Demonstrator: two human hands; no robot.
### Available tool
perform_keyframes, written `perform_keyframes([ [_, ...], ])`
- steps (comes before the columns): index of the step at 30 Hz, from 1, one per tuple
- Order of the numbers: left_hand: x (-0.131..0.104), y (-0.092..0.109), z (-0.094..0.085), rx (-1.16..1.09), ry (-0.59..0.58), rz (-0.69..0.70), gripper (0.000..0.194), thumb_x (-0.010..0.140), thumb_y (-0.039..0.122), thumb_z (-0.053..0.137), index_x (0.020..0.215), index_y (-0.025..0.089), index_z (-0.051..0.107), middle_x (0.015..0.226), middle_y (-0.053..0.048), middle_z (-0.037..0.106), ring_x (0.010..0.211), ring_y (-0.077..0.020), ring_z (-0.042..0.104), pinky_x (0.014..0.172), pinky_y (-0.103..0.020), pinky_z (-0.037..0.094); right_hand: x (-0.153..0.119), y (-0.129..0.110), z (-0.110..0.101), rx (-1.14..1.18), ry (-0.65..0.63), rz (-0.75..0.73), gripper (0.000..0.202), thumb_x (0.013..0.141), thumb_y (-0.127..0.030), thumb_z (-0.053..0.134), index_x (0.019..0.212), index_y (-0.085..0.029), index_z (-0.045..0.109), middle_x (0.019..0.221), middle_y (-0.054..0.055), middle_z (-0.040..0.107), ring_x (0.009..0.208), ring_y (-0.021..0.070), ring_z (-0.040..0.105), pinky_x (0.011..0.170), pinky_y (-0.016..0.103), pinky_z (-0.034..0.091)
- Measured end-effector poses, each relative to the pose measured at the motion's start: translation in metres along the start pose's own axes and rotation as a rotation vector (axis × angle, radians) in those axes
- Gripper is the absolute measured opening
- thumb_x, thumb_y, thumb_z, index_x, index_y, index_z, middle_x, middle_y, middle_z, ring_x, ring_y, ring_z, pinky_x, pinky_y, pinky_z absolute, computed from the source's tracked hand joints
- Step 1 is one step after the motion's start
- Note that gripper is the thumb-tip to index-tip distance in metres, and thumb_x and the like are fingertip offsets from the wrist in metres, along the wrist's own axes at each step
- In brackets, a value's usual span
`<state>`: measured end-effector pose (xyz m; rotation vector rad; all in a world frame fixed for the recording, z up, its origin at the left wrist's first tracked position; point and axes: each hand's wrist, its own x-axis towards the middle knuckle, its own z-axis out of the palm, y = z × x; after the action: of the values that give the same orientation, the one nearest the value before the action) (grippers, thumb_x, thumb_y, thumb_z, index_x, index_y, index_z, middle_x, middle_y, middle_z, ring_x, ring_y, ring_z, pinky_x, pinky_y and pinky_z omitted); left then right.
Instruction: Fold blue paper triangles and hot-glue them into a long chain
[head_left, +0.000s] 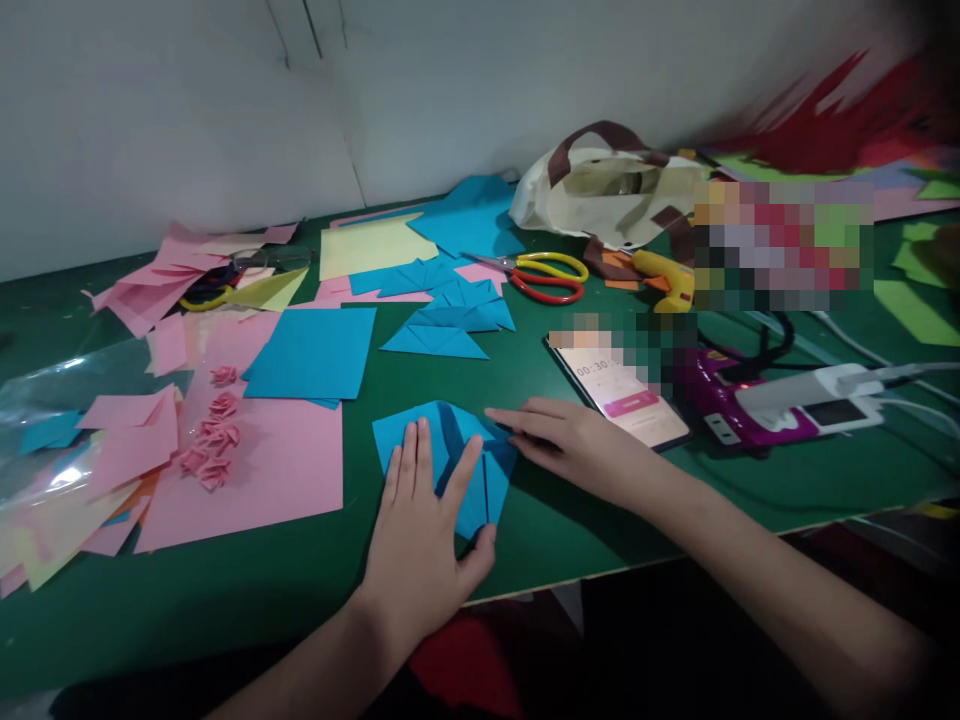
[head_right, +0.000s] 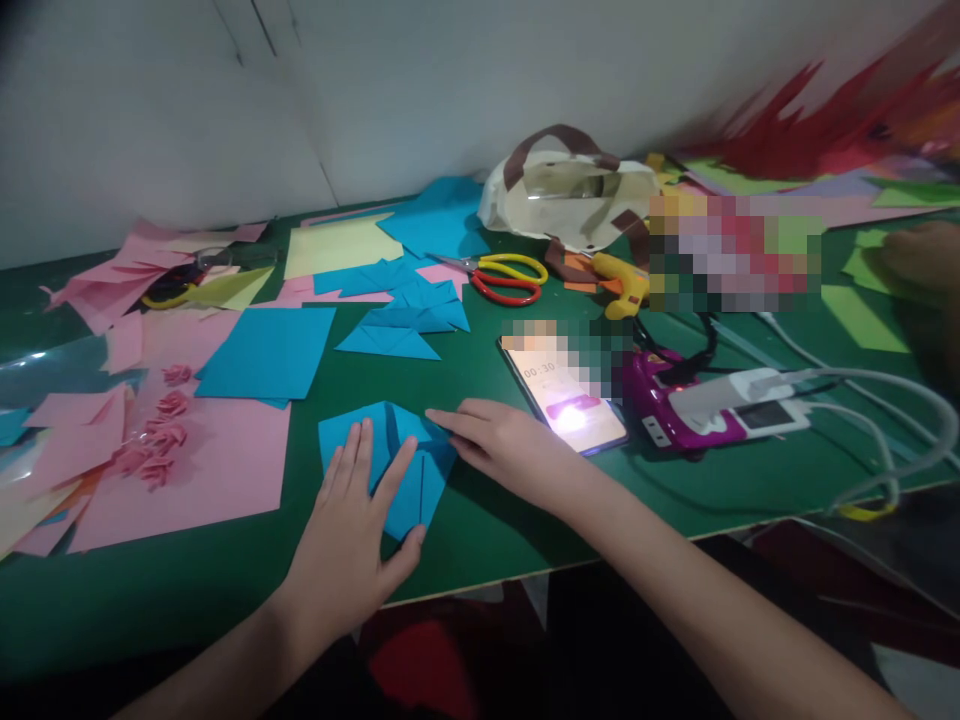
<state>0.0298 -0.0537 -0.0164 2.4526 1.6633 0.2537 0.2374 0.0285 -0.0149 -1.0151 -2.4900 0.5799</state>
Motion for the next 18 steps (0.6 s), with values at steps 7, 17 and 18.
perform_keyframes([
  [7,0.001,0.000,-0.004,-0.010,-0.013,0.049,0.059,0.084,0.029,0.051,0.137,0.042,0.031,0.154,-0.004,-0.004,0.135,-0.0450,0.009,0.099,-0.064,0.025,-0.003,-0.014,0.018,-0.094,0.183,0.197,0.034,0.091,-0.022,0.043,0.122,-0.015,0.054,0.076,0.005,0.059,0.066,0.0151,0.057,0.058,0.026,0.049],
  [17,0.000,0.000,-0.003,-0.023,-0.004,0.044,0.054,0.085,0.031,0.049,0.137,0.038,0.034,0.154,-0.005,-0.001,0.136,-0.0424,0.010,0.102,-0.062,0.024,-0.004,-0.008,0.018,-0.448,0.003,-0.206,0.035,0.094,-0.018,0.033,0.123,-0.016,0.053,0.083,0.008,0.055,0.077,0.0196,0.049,0.067,0.032,0.044],
  [18,0.001,0.000,-0.003,-0.014,-0.009,0.049,0.054,0.085,0.030,0.049,0.137,0.037,0.034,0.154,-0.004,0.002,0.136,-0.0424,0.009,0.102,-0.062,0.024,-0.004,-0.008,0.018,-0.452,-0.013,-0.206,0.036,0.094,-0.018,0.033,0.124,-0.016,0.052,0.084,0.008,0.054,0.077,0.0196,0.049,0.067,0.031,0.043],
])
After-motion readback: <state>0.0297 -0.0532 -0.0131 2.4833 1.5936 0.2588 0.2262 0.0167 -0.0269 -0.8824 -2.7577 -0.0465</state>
